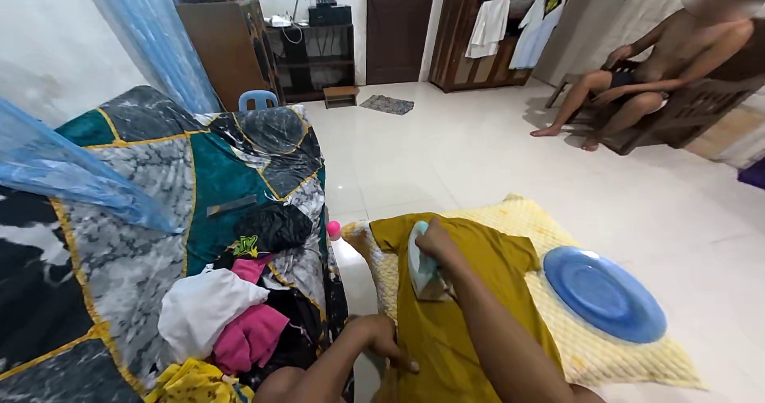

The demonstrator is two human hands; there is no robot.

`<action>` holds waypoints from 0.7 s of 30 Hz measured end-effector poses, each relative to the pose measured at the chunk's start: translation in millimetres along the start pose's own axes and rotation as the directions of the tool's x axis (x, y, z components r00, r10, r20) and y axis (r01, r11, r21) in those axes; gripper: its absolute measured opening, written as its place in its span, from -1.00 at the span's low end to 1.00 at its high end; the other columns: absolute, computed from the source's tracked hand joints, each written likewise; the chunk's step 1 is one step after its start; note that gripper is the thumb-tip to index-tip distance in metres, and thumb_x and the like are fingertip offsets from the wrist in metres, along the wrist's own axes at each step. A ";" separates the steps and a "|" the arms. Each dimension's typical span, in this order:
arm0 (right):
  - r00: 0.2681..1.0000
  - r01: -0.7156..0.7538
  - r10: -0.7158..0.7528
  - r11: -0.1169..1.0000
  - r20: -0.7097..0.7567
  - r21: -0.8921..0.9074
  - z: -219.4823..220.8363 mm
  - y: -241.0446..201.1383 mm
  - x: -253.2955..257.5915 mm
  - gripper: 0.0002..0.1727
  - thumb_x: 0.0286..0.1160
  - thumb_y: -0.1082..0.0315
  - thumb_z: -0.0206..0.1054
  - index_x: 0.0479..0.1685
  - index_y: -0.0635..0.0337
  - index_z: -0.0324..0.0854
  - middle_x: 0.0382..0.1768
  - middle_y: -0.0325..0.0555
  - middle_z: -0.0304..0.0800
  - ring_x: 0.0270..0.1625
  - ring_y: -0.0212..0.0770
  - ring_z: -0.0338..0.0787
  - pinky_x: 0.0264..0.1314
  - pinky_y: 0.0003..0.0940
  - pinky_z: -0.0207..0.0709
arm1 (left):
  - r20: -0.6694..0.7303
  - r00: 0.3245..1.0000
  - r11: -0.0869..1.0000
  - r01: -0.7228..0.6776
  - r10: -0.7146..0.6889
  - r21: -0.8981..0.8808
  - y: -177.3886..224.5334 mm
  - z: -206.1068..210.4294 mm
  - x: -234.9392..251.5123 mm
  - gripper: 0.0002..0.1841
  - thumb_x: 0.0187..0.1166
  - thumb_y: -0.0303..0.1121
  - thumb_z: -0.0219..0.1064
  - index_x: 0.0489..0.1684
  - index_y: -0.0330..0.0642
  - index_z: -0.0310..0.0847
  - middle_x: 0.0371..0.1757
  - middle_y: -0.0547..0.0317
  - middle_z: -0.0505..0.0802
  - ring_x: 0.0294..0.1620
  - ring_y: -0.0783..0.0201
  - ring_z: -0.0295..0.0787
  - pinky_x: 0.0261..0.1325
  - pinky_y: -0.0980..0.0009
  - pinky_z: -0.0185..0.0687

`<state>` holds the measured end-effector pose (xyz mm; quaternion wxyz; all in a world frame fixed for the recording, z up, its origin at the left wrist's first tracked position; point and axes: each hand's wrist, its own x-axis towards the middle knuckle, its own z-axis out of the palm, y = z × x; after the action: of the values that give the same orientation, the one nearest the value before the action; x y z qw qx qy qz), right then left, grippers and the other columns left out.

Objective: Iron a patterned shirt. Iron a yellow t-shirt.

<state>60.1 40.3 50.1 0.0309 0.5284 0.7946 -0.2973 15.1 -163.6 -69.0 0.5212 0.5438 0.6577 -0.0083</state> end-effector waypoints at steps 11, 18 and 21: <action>0.999 0.016 -0.013 0.998 0.053 -0.056 10.8 9.2 -24.3 -0.07 0.45 0.15 0.42 0.81 0.14 -0.01 0.19 0.30 0.76 0.19 0.24 0.84 0.20 0.27 0.70 | 0.002 1.000 1.000 0.011 -0.011 0.009 0.0 -4.4 0.4 -0.10 0.24 0.48 0.44 0.07 -0.35 0.80 0.09 -0.24 0.88 0.25 -0.21 0.79 0.37 -0.42 0.49; 0.997 0.044 -0.043 0.999 0.057 -0.030 9.4 2.5 -8.4 -0.10 0.37 0.24 0.43 0.76 0.14 0.06 0.15 0.29 0.76 0.15 0.22 0.85 0.13 0.27 0.71 | 0.027 0.999 0.999 0.033 -0.034 0.022 4.9 -9.6 -2.4 -0.10 0.24 0.48 0.45 0.09 -0.33 0.79 0.12 -0.24 0.87 0.27 -0.20 0.78 0.38 -0.40 0.49; 0.999 0.051 -0.050 0.997 0.019 -0.050 4.5 -10.6 22.5 -0.01 0.32 0.20 0.47 0.79 0.22 0.00 0.23 0.32 0.74 0.24 0.24 0.82 0.22 0.28 0.68 | 0.017 1.000 1.000 0.019 -0.019 0.001 1.8 -6.4 -0.3 -0.09 0.24 0.47 0.45 0.13 -0.33 0.78 0.13 -0.24 0.87 0.28 -0.19 0.78 0.41 -0.38 0.50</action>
<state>39.9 53.7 42.9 0.0436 0.5046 0.8147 -0.2822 12.1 -159.4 -64.9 0.5263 0.5377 0.6585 -0.0182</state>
